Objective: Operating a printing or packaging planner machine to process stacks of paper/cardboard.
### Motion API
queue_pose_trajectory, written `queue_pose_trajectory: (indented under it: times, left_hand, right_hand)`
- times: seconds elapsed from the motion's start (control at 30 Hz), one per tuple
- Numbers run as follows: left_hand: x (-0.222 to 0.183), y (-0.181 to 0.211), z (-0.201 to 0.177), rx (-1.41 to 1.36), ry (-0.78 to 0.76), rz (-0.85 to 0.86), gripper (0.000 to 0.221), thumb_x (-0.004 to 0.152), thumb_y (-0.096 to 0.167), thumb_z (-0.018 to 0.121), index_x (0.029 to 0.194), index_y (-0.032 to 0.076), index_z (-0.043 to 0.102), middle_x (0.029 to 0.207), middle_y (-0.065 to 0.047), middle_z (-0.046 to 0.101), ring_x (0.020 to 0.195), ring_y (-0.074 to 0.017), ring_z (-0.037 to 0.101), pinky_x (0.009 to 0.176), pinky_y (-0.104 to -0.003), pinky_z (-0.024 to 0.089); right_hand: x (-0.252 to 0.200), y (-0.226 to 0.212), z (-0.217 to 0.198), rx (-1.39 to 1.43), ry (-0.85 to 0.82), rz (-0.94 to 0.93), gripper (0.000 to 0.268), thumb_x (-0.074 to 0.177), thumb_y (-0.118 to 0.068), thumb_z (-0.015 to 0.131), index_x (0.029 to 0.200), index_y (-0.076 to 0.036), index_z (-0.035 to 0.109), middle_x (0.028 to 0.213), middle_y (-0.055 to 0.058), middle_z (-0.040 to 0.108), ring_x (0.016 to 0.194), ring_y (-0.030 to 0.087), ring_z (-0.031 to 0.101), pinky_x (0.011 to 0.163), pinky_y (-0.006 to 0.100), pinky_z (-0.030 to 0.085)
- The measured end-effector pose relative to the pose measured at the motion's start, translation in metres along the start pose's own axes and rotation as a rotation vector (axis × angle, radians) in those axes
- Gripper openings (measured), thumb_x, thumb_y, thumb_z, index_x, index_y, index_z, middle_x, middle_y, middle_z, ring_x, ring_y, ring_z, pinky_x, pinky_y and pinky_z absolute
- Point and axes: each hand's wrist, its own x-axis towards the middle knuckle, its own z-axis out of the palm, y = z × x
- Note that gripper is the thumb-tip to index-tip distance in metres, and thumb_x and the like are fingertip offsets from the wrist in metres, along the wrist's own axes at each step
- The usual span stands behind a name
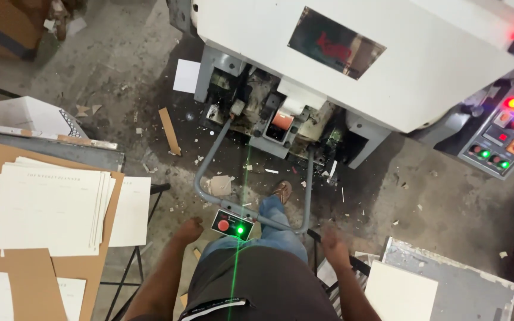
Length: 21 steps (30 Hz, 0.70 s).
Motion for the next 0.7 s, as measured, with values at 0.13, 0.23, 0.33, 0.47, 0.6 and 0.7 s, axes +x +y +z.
queue_pose_trajectory:
  times: [0.13, 0.23, 0.33, 0.47, 0.6, 0.7]
  left_hand:
    - [-0.003, -0.003, -0.012, 0.012, -0.025, -0.181, 0.041, 0.081, 0.019, 0.062, 0.119, 0.003, 0.07, 0.118, -0.028, 0.069, 0.118, -0.0422, 0.063, 0.107, -0.047, 0.046]
    - [-0.002, -0.005, -0.014, 0.048, -0.049, -0.214, 0.043, 0.083, 0.021, 0.062, 0.122, 0.005, 0.07, 0.119, -0.028, 0.07, 0.12, -0.0414, 0.064, 0.11, -0.046, 0.046]
    - [0.007, -0.002, -0.013, 0.02, -0.069, -0.216, 0.043, 0.082, 0.02, 0.061, 0.121, 0.004, 0.07, 0.121, -0.027, 0.07, 0.121, -0.0405, 0.064, 0.107, -0.045, 0.049]
    - [0.011, 0.054, -0.034, 0.055, -0.135, -0.209, 0.042, 0.085, 0.02, 0.059, 0.124, 0.008, 0.068, 0.123, -0.023, 0.069, 0.118, -0.0398, 0.064, 0.103, -0.047, 0.049]
    - [0.036, 0.086, -0.027, -0.152, -0.09, 0.035, 0.033, 0.095, 0.024, 0.056, 0.118, 0.006, 0.07, 0.116, -0.023, 0.072, 0.111, -0.0406, 0.068, 0.097, -0.044, 0.054]
    - [0.043, 0.144, -0.047, -0.185, -0.041, 0.193, 0.031, 0.093, 0.021, 0.06, 0.118, 0.004, 0.067, 0.115, -0.021, 0.07, 0.106, -0.0386, 0.068, 0.093, -0.044, 0.054]
  right_hand:
    - [-0.026, 0.102, 0.034, -0.145, -0.294, 0.106, 0.035, 0.089, -0.028, 0.07, 0.116, -0.006, 0.072, 0.107, 0.023, 0.073, 0.101, 0.041, 0.071, 0.086, 0.047, 0.056]
    - [-0.031, 0.086, 0.024, -0.09, -0.417, 0.327, 0.036, 0.086, -0.033, 0.073, 0.11, -0.006, 0.075, 0.096, 0.02, 0.078, 0.092, 0.037, 0.078, 0.083, 0.044, 0.061]
    - [-0.013, 0.063, 0.016, -0.053, -0.387, 0.369, 0.035, 0.088, -0.035, 0.07, 0.11, -0.008, 0.076, 0.092, 0.018, 0.08, 0.089, 0.033, 0.079, 0.084, 0.042, 0.06]
    - [0.024, -0.017, -0.013, -0.076, -0.258, 0.194, 0.034, 0.094, -0.032, 0.068, 0.116, -0.008, 0.074, 0.103, 0.019, 0.074, 0.096, 0.034, 0.07, 0.083, 0.045, 0.054]
    - [0.053, -0.114, -0.047, -0.054, -0.204, 0.077, 0.035, 0.095, -0.031, 0.068, 0.122, -0.01, 0.071, 0.113, 0.018, 0.073, 0.099, 0.032, 0.071, 0.084, 0.042, 0.055]
    - [0.063, -0.196, -0.08, 0.086, -0.104, -0.058, 0.033, 0.092, -0.024, 0.069, 0.122, -0.01, 0.072, 0.112, 0.014, 0.075, 0.095, 0.026, 0.075, 0.081, 0.035, 0.058]
